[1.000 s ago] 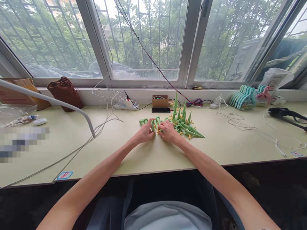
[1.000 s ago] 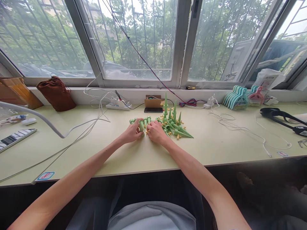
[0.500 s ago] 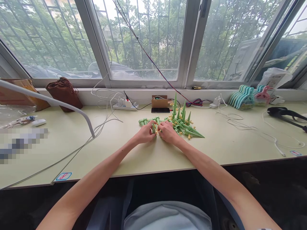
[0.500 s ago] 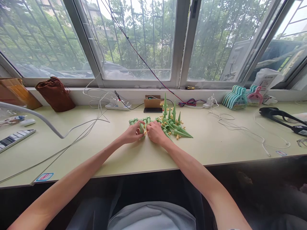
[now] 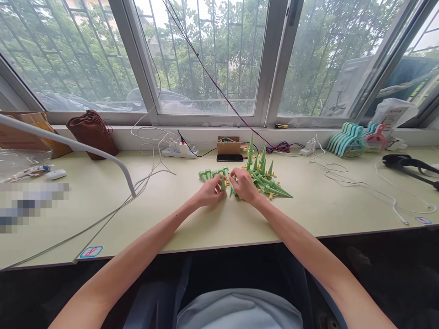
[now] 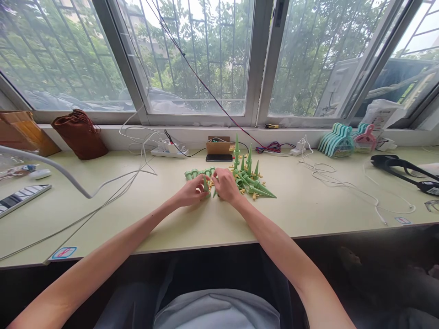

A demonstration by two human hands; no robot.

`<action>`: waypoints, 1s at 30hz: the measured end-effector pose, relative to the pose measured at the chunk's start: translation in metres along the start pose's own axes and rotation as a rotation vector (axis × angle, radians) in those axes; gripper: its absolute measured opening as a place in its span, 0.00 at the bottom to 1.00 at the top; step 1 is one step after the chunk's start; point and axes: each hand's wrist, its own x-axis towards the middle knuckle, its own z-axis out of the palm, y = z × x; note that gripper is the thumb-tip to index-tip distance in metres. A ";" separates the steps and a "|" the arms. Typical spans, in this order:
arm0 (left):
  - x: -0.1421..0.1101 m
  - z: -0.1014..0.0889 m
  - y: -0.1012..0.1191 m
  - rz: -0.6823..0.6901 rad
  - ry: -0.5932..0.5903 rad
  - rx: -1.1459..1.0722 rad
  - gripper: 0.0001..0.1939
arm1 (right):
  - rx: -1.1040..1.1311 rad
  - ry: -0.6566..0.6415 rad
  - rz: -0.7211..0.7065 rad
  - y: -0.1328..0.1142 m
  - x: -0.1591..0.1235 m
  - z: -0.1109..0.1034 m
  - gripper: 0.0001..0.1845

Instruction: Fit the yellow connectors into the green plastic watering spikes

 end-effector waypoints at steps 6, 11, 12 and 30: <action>0.000 -0.006 0.005 -0.018 0.003 -0.043 0.23 | 0.118 0.056 0.054 0.002 0.001 -0.004 0.07; 0.000 -0.010 0.007 -0.024 0.026 -0.049 0.22 | 0.186 0.039 0.066 0.000 0.001 -0.003 0.07; 0.000 -0.010 0.007 -0.028 0.024 -0.047 0.22 | 0.192 0.039 0.065 -0.001 0.001 -0.003 0.07; 0.000 -0.005 0.005 0.000 -0.017 0.043 0.07 | 0.255 0.005 0.054 0.003 0.001 0.002 0.06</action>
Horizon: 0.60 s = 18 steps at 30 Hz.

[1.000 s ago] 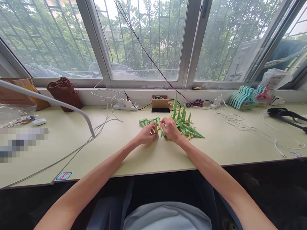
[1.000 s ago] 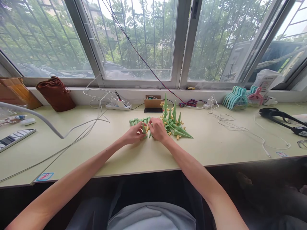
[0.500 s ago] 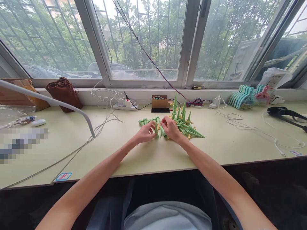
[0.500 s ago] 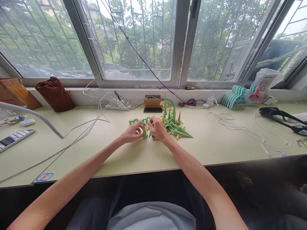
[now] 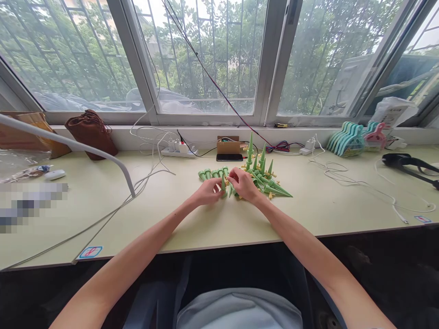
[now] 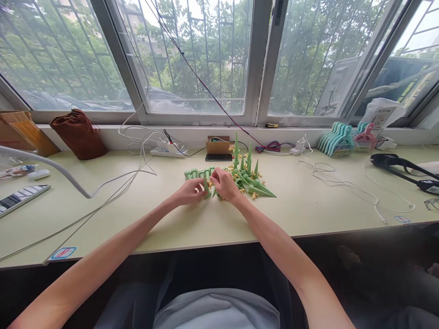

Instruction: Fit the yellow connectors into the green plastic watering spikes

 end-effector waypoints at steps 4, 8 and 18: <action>0.001 0.000 -0.001 -0.029 0.009 -0.027 0.09 | 0.048 0.007 -0.011 0.002 0.000 0.001 0.05; 0.001 -0.001 0.001 -0.091 0.068 -0.102 0.13 | 0.091 0.006 -0.020 0.004 0.000 0.003 0.04; -0.001 -0.004 0.009 -0.199 0.073 -0.493 0.19 | 0.134 -0.008 -0.026 -0.001 0.000 0.001 0.05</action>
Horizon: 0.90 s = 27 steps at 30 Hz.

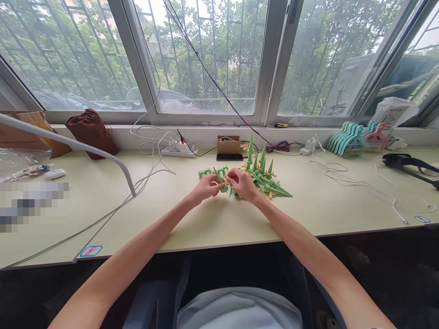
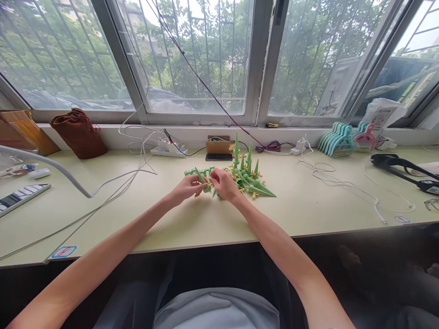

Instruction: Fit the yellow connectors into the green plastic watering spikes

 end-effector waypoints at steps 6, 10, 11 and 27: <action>0.002 0.000 -0.005 0.001 -0.026 -0.100 0.21 | 0.024 -0.004 0.013 -0.003 -0.001 -0.001 0.05; 0.002 0.001 -0.005 -0.004 -0.022 -0.103 0.21 | 0.048 -0.008 0.019 -0.004 -0.001 0.000 0.05; 0.002 0.001 -0.004 -0.005 -0.023 -0.105 0.21 | 0.050 -0.007 0.020 -0.004 -0.001 0.000 0.05; -0.001 0.003 0.000 -0.015 -0.040 -0.189 0.21 | 0.114 -0.007 0.050 -0.009 -0.002 0.000 0.06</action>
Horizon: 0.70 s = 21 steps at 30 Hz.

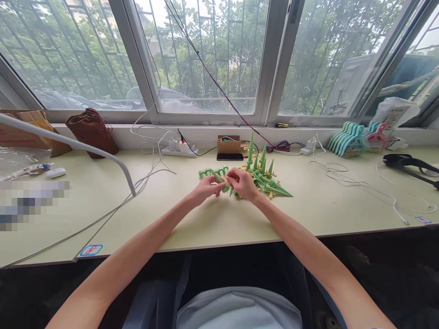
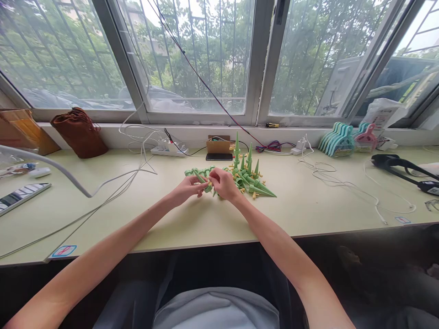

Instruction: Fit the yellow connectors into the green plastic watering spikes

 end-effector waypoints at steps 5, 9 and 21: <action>0.001 -0.001 -0.001 0.021 -0.012 -0.029 0.21 | 0.020 -0.002 0.007 0.001 -0.001 -0.001 0.06; 0.001 -0.001 -0.001 0.030 -0.001 -0.038 0.22 | 0.021 -0.004 0.019 0.001 -0.001 -0.001 0.07; 0.002 0.000 -0.001 0.026 0.023 -0.094 0.22 | 0.036 0.008 -0.003 -0.001 -0.001 -0.001 0.06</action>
